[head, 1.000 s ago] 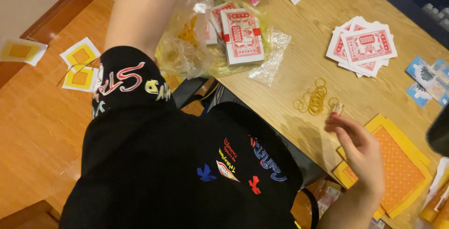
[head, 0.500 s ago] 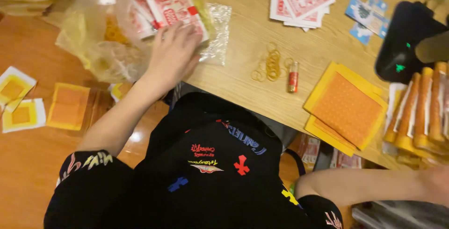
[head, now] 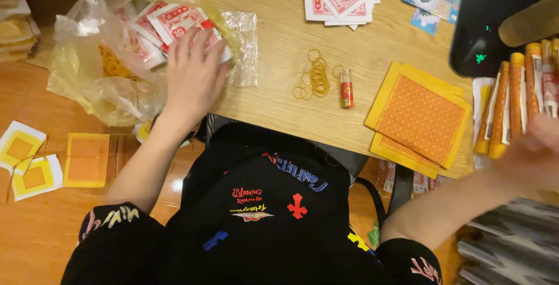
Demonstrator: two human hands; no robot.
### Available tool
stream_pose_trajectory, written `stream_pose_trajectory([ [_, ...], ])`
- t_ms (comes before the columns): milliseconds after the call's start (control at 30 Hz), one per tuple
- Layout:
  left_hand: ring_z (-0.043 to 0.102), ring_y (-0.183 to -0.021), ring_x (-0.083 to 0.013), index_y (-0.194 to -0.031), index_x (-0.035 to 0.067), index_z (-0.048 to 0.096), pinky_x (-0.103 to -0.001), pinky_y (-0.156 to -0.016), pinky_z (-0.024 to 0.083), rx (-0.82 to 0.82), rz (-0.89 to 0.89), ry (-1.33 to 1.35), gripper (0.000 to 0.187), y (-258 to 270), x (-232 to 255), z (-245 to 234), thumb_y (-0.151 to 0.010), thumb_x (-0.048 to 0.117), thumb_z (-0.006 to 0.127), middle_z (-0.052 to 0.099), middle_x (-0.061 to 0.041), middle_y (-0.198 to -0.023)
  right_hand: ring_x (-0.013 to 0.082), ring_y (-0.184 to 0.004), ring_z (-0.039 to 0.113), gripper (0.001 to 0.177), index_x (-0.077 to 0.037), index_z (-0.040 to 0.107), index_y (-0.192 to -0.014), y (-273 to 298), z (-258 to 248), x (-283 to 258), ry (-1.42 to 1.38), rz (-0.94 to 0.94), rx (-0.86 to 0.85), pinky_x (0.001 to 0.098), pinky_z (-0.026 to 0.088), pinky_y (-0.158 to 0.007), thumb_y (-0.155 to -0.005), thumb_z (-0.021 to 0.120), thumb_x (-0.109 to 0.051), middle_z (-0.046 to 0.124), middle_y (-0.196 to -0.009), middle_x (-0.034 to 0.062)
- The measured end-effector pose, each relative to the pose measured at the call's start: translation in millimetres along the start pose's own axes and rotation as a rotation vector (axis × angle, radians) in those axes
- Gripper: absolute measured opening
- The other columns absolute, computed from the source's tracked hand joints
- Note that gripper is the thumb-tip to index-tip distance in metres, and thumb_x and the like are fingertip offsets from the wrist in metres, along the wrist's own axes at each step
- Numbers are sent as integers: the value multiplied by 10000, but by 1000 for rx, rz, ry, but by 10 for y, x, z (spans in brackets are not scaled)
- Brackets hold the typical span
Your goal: Sorting and bundling ritual paper money using rubber bands
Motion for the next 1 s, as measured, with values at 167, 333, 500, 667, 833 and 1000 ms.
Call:
stream_pose_trajectory([
  [167,515,-1203,-314,-1272,105,569,-508,-1020,388,-88,145,290,362,-834,795,500,-935,217,640,570,-122,-1314,324,-1053,601,375,99,575,-1259,-291,1734,-1476,-278,358,-729,405,504,-903,-1143,397,-211,619,-1146,239],
  [333,473,-1169,-363,-1249,152,578,-581,-782,479,-126,301,69,747,-1659,1323,1563,-552,183,845,509,-154,-1324,297,-1102,590,243,26,643,-1195,-182,1845,-1533,-148,305,-833,398,468,-853,-1067,457,-66,638,-1172,173],
  [500,519,-1068,-376,-1093,188,648,-590,-695,492,-92,156,83,266,-2039,1320,2454,-877,229,500,585,-123,-1180,280,-1027,606,238,65,617,-1207,13,1610,-1189,-170,360,-818,370,445,-935,-1101,436,-47,615,-1164,206],
  [667,418,-1207,-338,-1190,188,542,-580,-935,325,-30,75,112,353,-1829,1239,1599,-841,137,575,454,-127,-1330,289,-1071,601,223,69,616,-1254,69,1508,-1245,-165,383,-830,380,463,-954,-1141,445,-20,610,-1192,218],
  [833,361,-1368,-339,-1336,123,499,-572,-1156,289,-147,93,253,556,-894,658,352,-874,278,765,392,-159,-1457,300,-1125,613,272,97,656,-1288,188,1385,-1151,-98,347,-861,395,461,-1017,-1146,429,49,651,-1188,224],
  [1000,541,-1126,-303,-1149,31,561,-439,-1020,433,689,-198,275,291,491,-392,-1273,-875,-64,530,581,-141,-1161,290,-1211,555,339,68,519,-1419,526,1269,-514,-186,409,-843,360,431,-1044,-1294,262,-115,547,-1350,201],
])
Point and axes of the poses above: each hand's wrist, its own y-axis away from the middle knuckle, its own z-axis out of the palm, x = y × z, the point moved 6 cm from there along -y, towards the middle knuckle
